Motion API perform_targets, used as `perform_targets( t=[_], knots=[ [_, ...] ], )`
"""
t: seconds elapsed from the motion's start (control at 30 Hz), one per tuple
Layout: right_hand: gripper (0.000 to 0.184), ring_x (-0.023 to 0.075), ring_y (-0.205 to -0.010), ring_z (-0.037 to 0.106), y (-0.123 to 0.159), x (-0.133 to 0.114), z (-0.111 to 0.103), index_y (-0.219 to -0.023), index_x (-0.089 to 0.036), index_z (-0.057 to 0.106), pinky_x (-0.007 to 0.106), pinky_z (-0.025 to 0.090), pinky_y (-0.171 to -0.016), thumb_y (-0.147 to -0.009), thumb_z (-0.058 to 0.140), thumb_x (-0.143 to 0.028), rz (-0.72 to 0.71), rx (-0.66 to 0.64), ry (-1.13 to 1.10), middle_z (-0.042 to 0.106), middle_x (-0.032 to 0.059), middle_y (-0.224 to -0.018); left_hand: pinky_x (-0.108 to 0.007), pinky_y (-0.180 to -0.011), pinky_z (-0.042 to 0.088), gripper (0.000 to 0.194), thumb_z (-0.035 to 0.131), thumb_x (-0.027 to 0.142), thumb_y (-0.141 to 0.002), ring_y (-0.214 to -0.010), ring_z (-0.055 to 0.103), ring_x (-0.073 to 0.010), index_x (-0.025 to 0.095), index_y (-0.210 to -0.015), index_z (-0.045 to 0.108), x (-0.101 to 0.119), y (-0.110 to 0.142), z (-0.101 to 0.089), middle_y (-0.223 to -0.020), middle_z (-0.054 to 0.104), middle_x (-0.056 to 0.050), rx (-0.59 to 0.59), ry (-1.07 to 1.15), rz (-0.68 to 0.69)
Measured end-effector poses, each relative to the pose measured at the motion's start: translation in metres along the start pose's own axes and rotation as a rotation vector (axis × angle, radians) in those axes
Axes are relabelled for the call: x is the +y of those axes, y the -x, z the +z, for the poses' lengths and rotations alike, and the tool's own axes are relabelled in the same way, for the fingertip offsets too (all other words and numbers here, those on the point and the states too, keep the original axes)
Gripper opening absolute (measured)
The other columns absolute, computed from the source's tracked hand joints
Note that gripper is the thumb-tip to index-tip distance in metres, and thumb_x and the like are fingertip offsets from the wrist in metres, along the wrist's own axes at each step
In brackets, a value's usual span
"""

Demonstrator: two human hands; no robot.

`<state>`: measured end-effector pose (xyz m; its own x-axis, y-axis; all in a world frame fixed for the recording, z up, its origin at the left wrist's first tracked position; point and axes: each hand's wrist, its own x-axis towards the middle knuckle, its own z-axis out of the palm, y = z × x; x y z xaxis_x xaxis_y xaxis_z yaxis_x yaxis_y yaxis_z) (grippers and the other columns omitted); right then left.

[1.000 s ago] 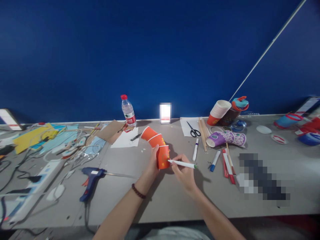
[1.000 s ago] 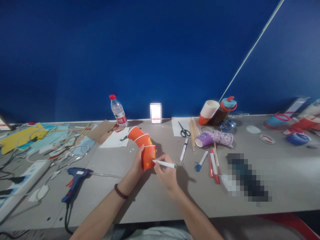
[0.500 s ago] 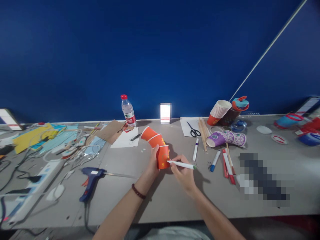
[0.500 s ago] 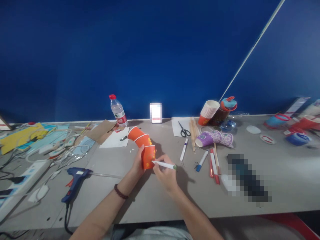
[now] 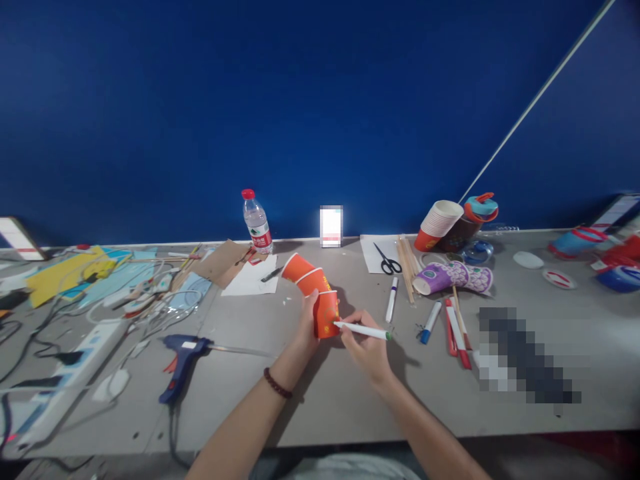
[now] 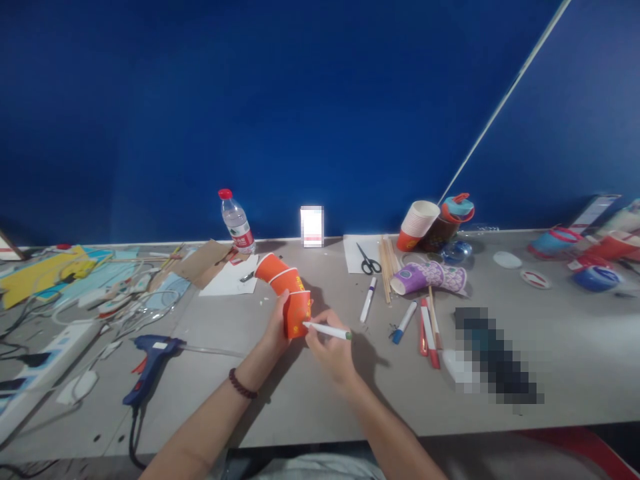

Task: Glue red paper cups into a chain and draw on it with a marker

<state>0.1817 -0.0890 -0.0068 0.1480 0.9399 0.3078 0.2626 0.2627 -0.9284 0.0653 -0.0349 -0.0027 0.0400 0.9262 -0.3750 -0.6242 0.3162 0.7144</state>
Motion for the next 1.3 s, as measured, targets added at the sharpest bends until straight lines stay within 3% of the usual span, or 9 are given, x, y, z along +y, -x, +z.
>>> perform_targets(
  t=[1.3],
  knots=[
    [0.006, 0.0157, -0.062, 0.059, 0.0009, -0.0028, 0.0004, -0.079, -0.02, 0.061, 0.026, 0.047, -0.058, -0.082, 0.059, -0.024, -0.021, -0.002, -0.024, 0.064, 0.0008, -0.069, -0.03, -0.06, 0.053, 0.049, 0.064, 0.055, -0.074, -0.073, 0.067, -0.0215, 0.013, -0.099, 0.061, -0.0002, -0.0003, -0.0026, -0.086, 0.07, -0.012, -0.007, -0.019, -0.02]
  ],
)
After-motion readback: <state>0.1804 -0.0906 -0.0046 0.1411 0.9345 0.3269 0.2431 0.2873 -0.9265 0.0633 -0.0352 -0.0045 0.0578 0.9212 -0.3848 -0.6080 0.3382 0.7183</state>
